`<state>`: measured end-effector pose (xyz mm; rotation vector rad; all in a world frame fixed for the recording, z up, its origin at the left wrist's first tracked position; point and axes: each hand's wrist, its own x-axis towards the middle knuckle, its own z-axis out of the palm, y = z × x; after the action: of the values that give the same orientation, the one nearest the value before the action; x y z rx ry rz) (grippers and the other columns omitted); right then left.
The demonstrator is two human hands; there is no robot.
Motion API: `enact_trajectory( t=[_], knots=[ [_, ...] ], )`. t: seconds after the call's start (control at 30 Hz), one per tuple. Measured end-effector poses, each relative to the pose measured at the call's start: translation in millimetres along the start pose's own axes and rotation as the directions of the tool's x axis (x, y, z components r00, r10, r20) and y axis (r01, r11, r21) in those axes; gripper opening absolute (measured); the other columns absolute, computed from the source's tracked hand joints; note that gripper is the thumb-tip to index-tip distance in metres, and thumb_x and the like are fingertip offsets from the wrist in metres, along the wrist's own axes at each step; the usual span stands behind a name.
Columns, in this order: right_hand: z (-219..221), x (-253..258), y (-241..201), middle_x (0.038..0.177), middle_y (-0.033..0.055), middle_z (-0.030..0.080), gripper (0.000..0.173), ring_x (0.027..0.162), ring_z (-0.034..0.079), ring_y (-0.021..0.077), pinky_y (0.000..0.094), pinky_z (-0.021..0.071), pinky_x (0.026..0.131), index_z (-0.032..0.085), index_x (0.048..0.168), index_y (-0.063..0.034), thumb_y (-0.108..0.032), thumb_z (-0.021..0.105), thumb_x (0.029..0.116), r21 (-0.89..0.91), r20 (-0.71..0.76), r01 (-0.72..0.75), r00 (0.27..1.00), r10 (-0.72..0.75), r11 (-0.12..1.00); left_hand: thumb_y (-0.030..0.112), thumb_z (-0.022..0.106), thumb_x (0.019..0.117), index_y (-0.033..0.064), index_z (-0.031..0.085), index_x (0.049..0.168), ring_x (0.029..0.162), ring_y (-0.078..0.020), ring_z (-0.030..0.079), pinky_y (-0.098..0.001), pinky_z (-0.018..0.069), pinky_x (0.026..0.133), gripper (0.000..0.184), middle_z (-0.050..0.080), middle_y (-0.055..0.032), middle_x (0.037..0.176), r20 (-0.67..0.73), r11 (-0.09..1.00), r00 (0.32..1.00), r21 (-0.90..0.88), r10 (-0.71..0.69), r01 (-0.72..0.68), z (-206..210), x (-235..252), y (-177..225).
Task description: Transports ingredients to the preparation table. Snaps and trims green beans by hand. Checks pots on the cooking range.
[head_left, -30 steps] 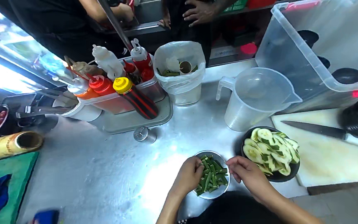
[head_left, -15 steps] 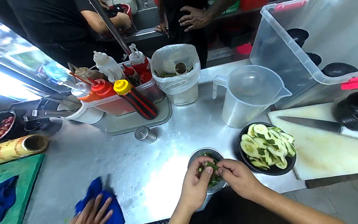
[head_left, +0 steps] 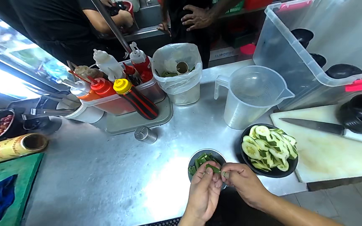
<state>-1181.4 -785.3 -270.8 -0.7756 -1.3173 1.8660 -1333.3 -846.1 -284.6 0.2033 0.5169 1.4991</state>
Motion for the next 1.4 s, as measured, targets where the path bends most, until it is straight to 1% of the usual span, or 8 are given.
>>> enact_trajectory(
  t=[0.17, 0.37, 0.47, 0.57, 0.67, 0.8, 1.03, 1.4],
  knots=[
    [-25.2, -2.8, 2.9, 0.089, -0.0011, 0.067, 0.032, 0.080, 0.062, 0.0071, 0.0248, 0.0516, 0.069, 0.073, 0.092, -0.0127, -0.030, 0.048, 0.1044, 0.139, 0.251, 0.097, 0.959, -0.130, 0.986, 0.020, 0.060, 0.0974, 0.0051, 0.070, 0.101, 0.089, -0.0221, 0.069, -0.0352, 0.0586, 0.081, 0.018, 0.069, -0.0117, 0.099, -0.174, 0.979, 0.984, -0.205, -0.036, 0.000, -24.8, 14.2, 24.0],
    [-39.1, -22.2, 8.3, 0.078, 0.0012, 0.066, 0.028, 0.056, 0.056, 0.0082, 0.0247, 0.0456, 0.051, 0.070, 0.100, -0.0158, -0.028, 0.046, 0.0954, 0.295, 0.054, -0.236, 0.972, 0.230, 0.926, 0.012, 0.044, 0.0923, 0.0087, 0.068, 0.086, 0.079, -0.0185, 0.068, -0.0308, 0.0556, 0.058, 0.025, 0.070, -0.0108, 0.096, -0.314, 0.816, 0.923, 0.578, 0.223, 0.000, -58.4, 40.2, 60.4],
    [-41.8, -26.4, 15.9, 0.077, 0.0005, 0.063, 0.035, 0.056, 0.055, 0.0080, 0.0240, 0.0460, 0.051, 0.069, 0.096, -0.0153, -0.044, 0.051, 0.0995, 0.341, 0.041, -0.250, 0.967, 0.252, 0.906, 0.021, 0.061, 0.0979, 0.0073, 0.072, 0.093, 0.059, -0.0136, 0.055, -0.0323, 0.0460, 0.054, 0.018, 0.062, -0.0038, 0.072, -0.341, 0.331, 0.926, 0.903, 0.161, 0.275, -60.2, 56.7, 52.2],
    [-37.6, -22.8, 11.1, 0.072, -0.0007, 0.057, 0.038, 0.052, 0.049, 0.0071, 0.0229, 0.0423, 0.047, 0.063, 0.084, -0.0142, -0.044, 0.051, 0.1036, 0.258, -0.021, -0.236, 0.968, 0.250, 0.937, 0.064, 0.060, 0.0936, 0.0135, 0.074, 0.101, 0.095, -0.0279, 0.071, -0.0559, 0.0565, 0.084, 0.053, 0.073, -0.0088, 0.095, -0.553, -0.426, 0.833, 0.750, 0.013, 0.505, -33.0, 72.9, 41.8],
    [-36.5, -22.3, 9.7, 0.073, -0.0008, 0.057, 0.030, 0.053, 0.050, 0.0066, 0.0223, 0.0420, 0.048, 0.063, 0.086, -0.0131, -0.033, 0.051, 0.1038, 0.251, -0.011, -0.221, 0.973, 0.231, 0.942, 0.070, 0.055, 0.0924, 0.0126, 0.073, 0.100, 0.103, -0.0302, 0.071, -0.0580, 0.0554, 0.084, 0.060, 0.073, -0.0103, 0.103, -0.648, -0.643, 0.762, 0.581, 0.007, 0.500, -15.1, 83.2, 26.9],
    [-37.2, -24.3, 11.7, 0.074, -0.0005, 0.058, 0.022, 0.055, 0.052, 0.0069, 0.0226, 0.0441, 0.050, 0.065, 0.092, -0.0122, -0.027, 0.052, 0.1026, 0.248, -0.005, -0.231, 0.971, 0.239, 0.941, 0.054, 0.061, 0.0914, 0.0130, 0.070, 0.092, 0.089, -0.0263, 0.069, -0.0548, 0.0555, 0.078, 0.042, 0.070, -0.0072, 0.090, -0.586, -0.471, 0.810, 0.720, -0.021, 0.509, -29.3, 80.1, 25.4],
    [-33.2, -6.8, 16.5, 0.085, 0.0001, 0.061, 0.023, 0.064, 0.055, 0.0104, 0.0274, 0.0471, 0.057, 0.067, 0.113, -0.0131, -0.029, 0.054, 0.1023, -0.232, -0.091, -0.444, 0.896, 0.435, 0.865, 0.032, 0.072, 0.0935, 0.0091, 0.070, 0.088, 0.064, -0.0139, 0.059, -0.0311, 0.0511, 0.061, 0.024, 0.061, -0.0018, 0.070, -0.265, 0.338, 0.963, 0.912, 0.054, 0.232, -31.0, 37.6, 38.0],
    [-13.9, -4.7, 8.4, 0.069, -0.0070, 0.050, 0.030, 0.053, 0.042, 0.0041, 0.0232, 0.0354, 0.049, 0.067, 0.100, -0.0141, -0.024, 0.039, 0.1000, -0.216, 0.033, -0.392, 0.913, 0.407, 0.894, 0.025, 0.068, 0.0965, 0.0034, 0.070, 0.099, 0.070, -0.0128, 0.066, -0.0289, 0.0569, 0.066, 0.021, 0.068, -0.0030, 0.077, 0.007, 0.436, 0.991, 0.897, 0.136, -0.066, -8.0, 10.1, 23.6]
  ],
)
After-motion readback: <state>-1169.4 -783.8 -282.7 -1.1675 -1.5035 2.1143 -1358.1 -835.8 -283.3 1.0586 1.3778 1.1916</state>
